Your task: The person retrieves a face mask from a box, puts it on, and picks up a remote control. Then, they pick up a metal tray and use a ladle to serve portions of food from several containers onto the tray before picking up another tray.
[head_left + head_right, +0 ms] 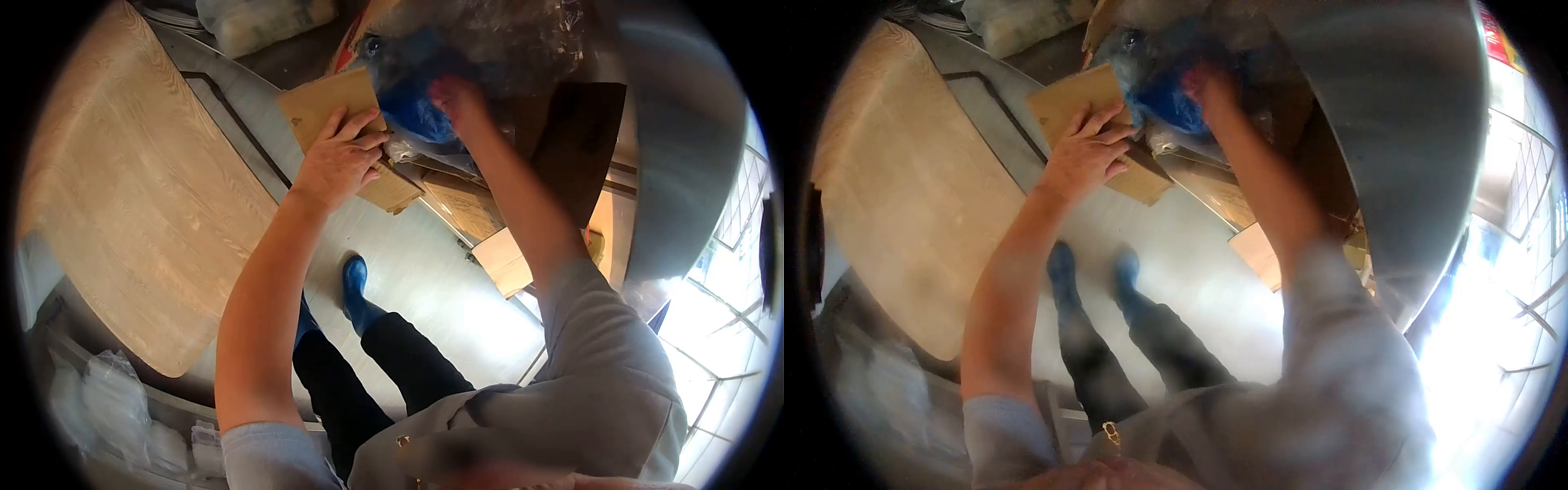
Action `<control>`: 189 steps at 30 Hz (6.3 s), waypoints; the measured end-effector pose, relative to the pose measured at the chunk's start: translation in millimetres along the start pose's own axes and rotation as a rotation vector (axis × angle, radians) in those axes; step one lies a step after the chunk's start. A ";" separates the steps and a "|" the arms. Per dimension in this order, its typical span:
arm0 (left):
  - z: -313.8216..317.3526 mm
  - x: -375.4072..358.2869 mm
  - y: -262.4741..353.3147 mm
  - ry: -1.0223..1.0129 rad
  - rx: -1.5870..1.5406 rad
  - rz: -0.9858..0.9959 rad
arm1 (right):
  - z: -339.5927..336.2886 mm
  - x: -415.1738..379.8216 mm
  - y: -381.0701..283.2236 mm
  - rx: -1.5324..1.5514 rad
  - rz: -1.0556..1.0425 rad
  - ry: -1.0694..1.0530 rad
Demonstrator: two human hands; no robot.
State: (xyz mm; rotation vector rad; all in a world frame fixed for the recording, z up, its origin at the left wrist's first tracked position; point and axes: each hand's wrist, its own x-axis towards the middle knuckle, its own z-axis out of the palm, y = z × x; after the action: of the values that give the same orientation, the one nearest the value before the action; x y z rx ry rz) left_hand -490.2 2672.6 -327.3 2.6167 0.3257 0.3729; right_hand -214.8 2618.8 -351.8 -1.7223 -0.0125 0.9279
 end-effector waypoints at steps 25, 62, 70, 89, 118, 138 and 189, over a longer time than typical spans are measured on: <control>32.1 11.1 -2.2 0.105 -0.072 0.016 | -0.5 76.0 34.0 -1.200 -0.648 0.534; -407.6 17.0 265.8 0.476 -0.538 0.007 | -16.3 -502.3 -391.8 -0.789 -0.941 -0.251; -362.0 128.3 271.9 0.380 0.055 0.331 | -140.8 -465.7 -368.3 -1.145 -1.392 -0.179; -317.3 201.8 245.3 -0.192 -0.435 -0.041 | -122.0 -386.4 -280.8 -0.813 -0.793 0.310; -340.9 227.9 240.6 -0.509 0.327 0.451 | -279.7 -442.4 -282.7 0.134 -0.377 0.489; -210.2 83.2 104.3 -0.546 -1.195 -1.274 | -109.2 -563.8 -53.3 0.456 0.528 0.361; -367.2 166.4 420.0 -0.461 -1.136 0.305 | -175.5 -571.8 -294.4 0.777 -0.643 0.819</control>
State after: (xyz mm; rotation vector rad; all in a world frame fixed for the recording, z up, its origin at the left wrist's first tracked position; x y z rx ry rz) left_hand -382.5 2514.4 222.6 1.5363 -0.3637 0.0018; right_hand -380.6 2331.4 226.4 -1.1201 0.2815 -0.2766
